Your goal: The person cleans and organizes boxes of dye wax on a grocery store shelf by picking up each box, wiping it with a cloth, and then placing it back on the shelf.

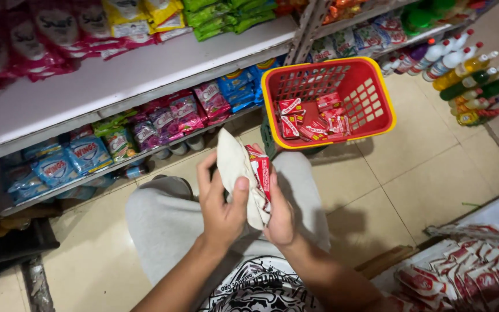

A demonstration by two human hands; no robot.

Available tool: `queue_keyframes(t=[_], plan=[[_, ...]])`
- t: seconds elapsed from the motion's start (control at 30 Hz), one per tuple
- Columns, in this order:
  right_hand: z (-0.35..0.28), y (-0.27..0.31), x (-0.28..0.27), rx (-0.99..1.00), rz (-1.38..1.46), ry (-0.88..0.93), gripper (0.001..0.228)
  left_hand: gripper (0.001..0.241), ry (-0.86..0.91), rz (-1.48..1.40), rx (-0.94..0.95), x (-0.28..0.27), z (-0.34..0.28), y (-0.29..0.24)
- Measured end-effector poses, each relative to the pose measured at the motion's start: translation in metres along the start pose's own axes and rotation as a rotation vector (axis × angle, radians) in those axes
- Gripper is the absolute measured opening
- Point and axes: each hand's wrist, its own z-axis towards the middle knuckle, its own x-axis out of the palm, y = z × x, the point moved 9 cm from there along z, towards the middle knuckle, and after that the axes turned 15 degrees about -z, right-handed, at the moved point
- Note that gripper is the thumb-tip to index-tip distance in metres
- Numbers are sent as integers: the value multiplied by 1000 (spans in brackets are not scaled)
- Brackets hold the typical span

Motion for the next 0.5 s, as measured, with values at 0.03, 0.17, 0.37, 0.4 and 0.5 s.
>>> queue_keyframes(t=[0.03, 0.17, 0.37, 0.4, 0.5], plan=[[2, 0, 0, 22, 21, -16, 61, 36, 3, 25, 6, 0, -5, 2], [9, -6, 6, 133, 285, 48, 59, 35, 86, 215, 137, 1, -27, -10], [11, -6, 40, 175, 277, 230, 61, 44, 143, 234, 361, -19, -33, -26], [12, -11, 45, 183, 278, 241, 61, 44, 132, 242, 358, -24, -29, -27], [13, -32, 48, 283, 132, 178, 60, 43, -7, 249, 264, -49, -21, -24]])
